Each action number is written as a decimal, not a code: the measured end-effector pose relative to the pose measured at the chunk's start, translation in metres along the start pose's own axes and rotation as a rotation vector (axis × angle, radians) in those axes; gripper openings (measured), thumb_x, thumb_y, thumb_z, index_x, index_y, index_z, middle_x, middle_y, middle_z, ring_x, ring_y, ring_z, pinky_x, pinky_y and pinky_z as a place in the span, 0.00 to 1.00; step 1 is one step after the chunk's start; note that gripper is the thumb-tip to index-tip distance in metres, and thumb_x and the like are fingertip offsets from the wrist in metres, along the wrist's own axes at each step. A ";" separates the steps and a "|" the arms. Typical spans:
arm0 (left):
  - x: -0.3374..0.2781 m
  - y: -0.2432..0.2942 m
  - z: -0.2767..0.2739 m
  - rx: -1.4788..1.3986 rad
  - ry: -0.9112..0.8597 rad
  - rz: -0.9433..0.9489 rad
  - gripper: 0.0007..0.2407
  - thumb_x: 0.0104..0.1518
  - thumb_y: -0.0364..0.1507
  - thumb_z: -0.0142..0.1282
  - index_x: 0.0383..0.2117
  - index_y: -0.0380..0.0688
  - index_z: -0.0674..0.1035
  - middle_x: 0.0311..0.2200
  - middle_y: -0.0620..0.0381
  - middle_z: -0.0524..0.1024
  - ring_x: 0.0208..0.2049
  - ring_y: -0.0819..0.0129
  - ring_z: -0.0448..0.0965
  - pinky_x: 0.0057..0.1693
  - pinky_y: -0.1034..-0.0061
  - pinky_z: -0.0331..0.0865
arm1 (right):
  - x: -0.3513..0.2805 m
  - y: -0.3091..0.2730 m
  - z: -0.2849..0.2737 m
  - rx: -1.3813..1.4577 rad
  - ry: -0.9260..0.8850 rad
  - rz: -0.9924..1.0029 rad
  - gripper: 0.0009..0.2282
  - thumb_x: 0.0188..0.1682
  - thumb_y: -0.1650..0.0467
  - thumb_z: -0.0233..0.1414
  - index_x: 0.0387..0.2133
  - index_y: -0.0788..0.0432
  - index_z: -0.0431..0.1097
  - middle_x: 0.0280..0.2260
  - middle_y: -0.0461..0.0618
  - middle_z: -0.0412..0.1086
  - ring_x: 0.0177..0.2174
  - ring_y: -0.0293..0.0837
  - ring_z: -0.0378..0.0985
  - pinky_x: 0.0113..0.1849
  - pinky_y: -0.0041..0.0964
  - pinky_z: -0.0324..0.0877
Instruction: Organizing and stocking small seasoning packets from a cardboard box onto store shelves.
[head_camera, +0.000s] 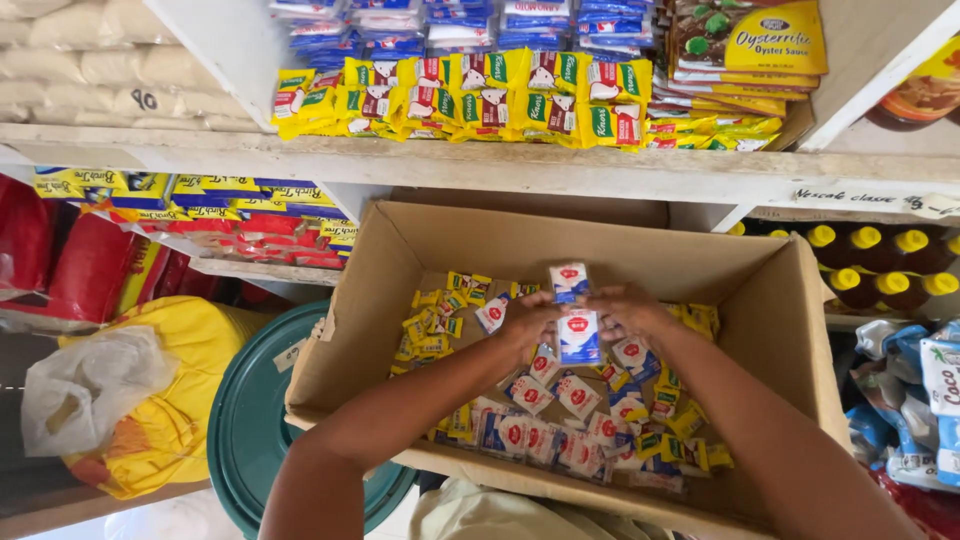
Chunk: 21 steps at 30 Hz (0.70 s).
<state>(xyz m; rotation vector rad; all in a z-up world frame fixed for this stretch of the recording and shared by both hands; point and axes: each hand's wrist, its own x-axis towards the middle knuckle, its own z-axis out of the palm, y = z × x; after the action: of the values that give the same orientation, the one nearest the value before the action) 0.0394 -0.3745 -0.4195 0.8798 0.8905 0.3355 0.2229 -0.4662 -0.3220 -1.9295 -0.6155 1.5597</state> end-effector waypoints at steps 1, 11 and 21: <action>-0.011 0.010 0.004 0.000 -0.001 0.006 0.14 0.53 0.28 0.66 0.44 0.37 0.79 0.35 0.50 0.82 0.31 0.64 0.83 0.37 0.73 0.80 | -0.003 0.000 0.002 -0.003 0.002 -0.005 0.16 0.46 0.63 0.62 0.43 0.60 0.75 0.38 0.53 0.79 0.37 0.47 0.82 0.41 0.43 0.80; -0.082 0.076 -0.003 0.055 -0.010 0.229 0.08 0.57 0.30 0.64 0.39 0.41 0.81 0.30 0.59 0.82 0.26 0.74 0.81 0.32 0.80 0.75 | -0.021 -0.030 0.012 0.273 0.008 -0.447 0.10 0.49 0.68 0.58 0.42 0.59 0.77 0.32 0.44 0.77 0.29 0.34 0.75 0.32 0.31 0.71; -0.175 0.201 -0.004 0.029 -0.003 0.571 0.10 0.57 0.31 0.65 0.39 0.39 0.85 0.27 0.67 0.79 0.25 0.85 0.72 0.31 0.86 0.65 | -0.130 -0.133 0.045 0.161 0.184 -0.917 0.09 0.47 0.73 0.59 0.40 0.65 0.78 0.25 0.46 0.76 0.25 0.33 0.74 0.28 0.29 0.72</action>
<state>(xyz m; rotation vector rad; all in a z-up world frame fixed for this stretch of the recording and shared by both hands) -0.0516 -0.3517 -0.1698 1.1547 0.6280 0.8149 0.1519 -0.4502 -0.1448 -1.3275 -1.0546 0.8051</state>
